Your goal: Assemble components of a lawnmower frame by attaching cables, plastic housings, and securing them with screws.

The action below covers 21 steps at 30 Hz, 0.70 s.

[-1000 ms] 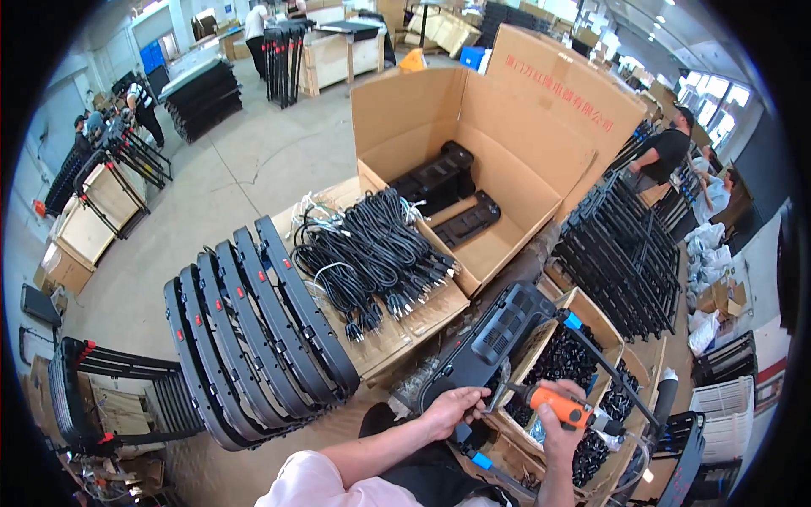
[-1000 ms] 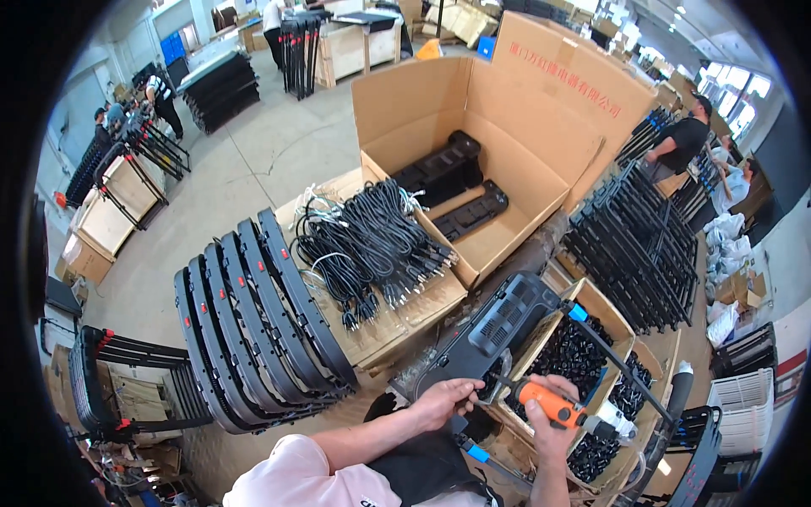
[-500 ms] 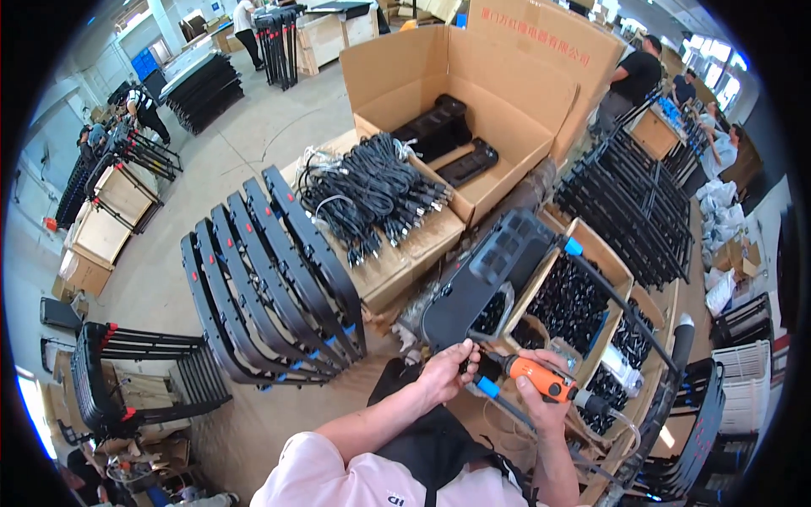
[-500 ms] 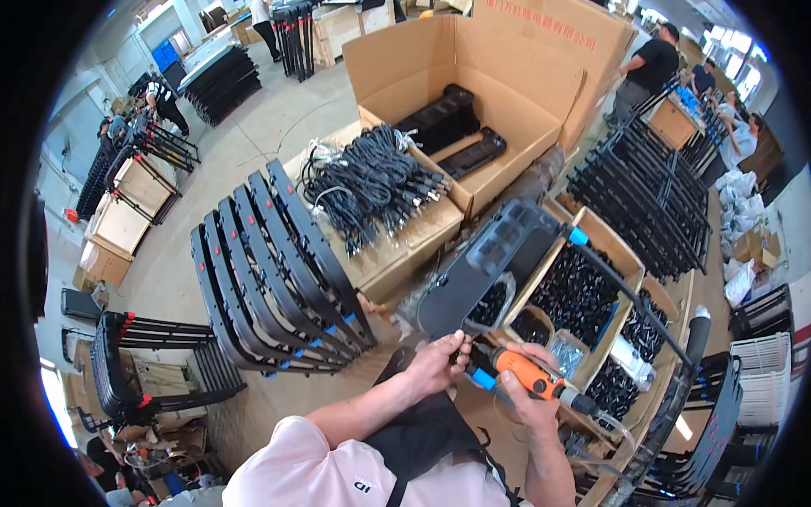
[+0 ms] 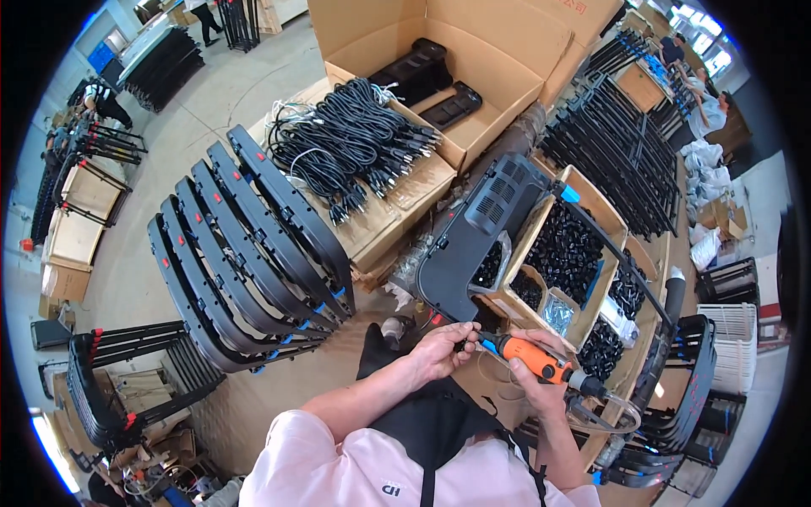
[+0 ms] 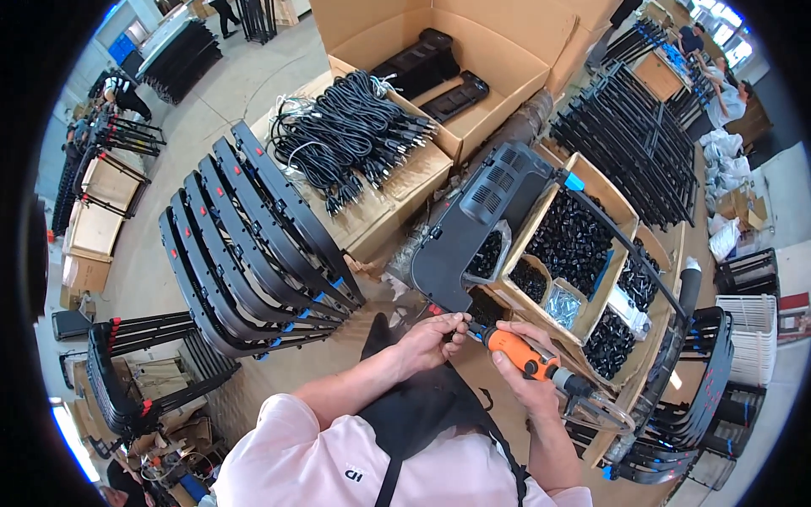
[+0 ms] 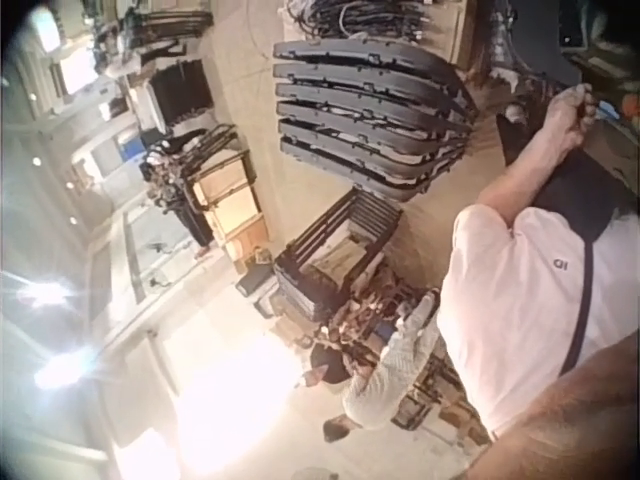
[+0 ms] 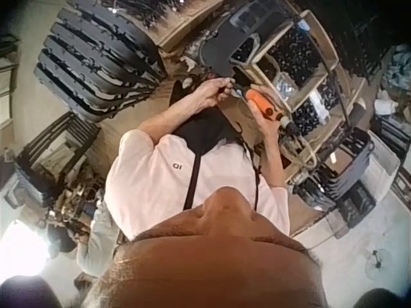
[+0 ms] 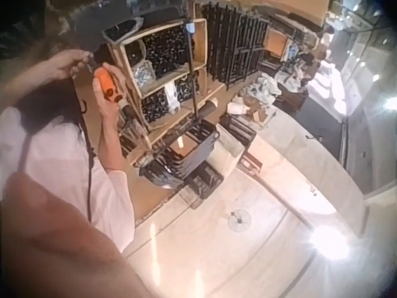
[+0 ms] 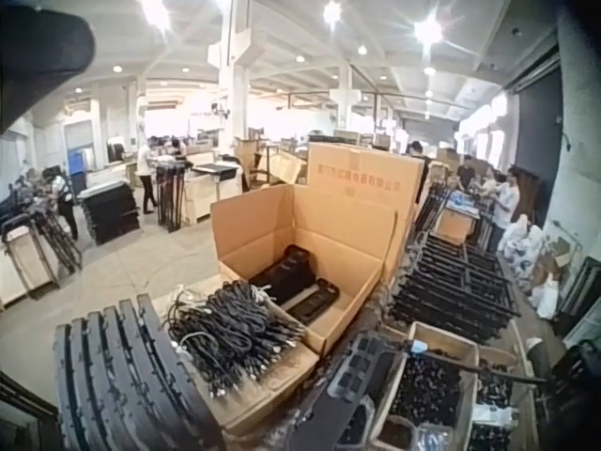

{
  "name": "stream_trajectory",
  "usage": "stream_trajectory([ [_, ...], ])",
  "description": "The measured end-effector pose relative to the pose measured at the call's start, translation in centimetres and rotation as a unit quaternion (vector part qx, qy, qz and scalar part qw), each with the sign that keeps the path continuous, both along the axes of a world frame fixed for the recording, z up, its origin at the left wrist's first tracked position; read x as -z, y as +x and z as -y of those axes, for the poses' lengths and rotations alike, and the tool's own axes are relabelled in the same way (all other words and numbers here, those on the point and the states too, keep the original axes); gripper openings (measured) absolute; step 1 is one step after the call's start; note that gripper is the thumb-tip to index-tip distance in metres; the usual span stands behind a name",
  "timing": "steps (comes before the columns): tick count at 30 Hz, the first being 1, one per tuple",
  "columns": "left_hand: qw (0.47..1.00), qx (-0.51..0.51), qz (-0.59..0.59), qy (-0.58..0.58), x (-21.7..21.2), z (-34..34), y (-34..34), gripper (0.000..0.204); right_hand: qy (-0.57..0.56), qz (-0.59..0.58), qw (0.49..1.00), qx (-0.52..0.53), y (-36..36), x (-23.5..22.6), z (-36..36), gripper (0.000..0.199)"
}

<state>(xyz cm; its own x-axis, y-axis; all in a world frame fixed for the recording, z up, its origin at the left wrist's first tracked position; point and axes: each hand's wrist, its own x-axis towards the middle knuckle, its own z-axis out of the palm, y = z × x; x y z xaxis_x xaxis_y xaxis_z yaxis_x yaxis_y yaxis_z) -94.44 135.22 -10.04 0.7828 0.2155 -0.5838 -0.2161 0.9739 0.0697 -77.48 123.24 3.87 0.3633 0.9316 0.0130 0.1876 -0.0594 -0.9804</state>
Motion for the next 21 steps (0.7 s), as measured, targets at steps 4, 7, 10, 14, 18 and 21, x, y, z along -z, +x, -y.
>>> stream_trajectory([
  [4,0.999,0.002,-0.004,-0.034,-0.1,-0.1,0.0,0.019,-0.017,-0.006,1.0,0.023,-0.7,0.3,0.1,0.049],
  [7,0.999,0.023,0.009,-0.049,0.0,-0.3,-0.1,0.019,-0.022,-0.014,0.999,0.036,-0.9,0.5,0.3,0.05],
  [10,0.996,0.043,0.038,-0.068,0.3,-0.4,-0.5,0.02,-0.029,-0.01,0.999,0.04,-1.2,0.4,0.5,0.051],
  [14,0.994,0.058,0.059,-0.075,0.6,-0.4,-0.8,0.022,-0.029,0.006,0.999,0.037,-1.3,0.3,0.4,0.052],
  [18,0.997,0.074,-0.009,-0.033,-1.5,-0.3,-0.9,0.027,-0.034,0.001,0.997,0.062,-1.6,0.6,0.0,0.052],
  [21,0.989,0.106,-0.051,0.092,-2.0,-0.2,-3.2,0.031,-0.029,0.011,0.997,0.075,-1.3,0.9,0.0,0.052],
])
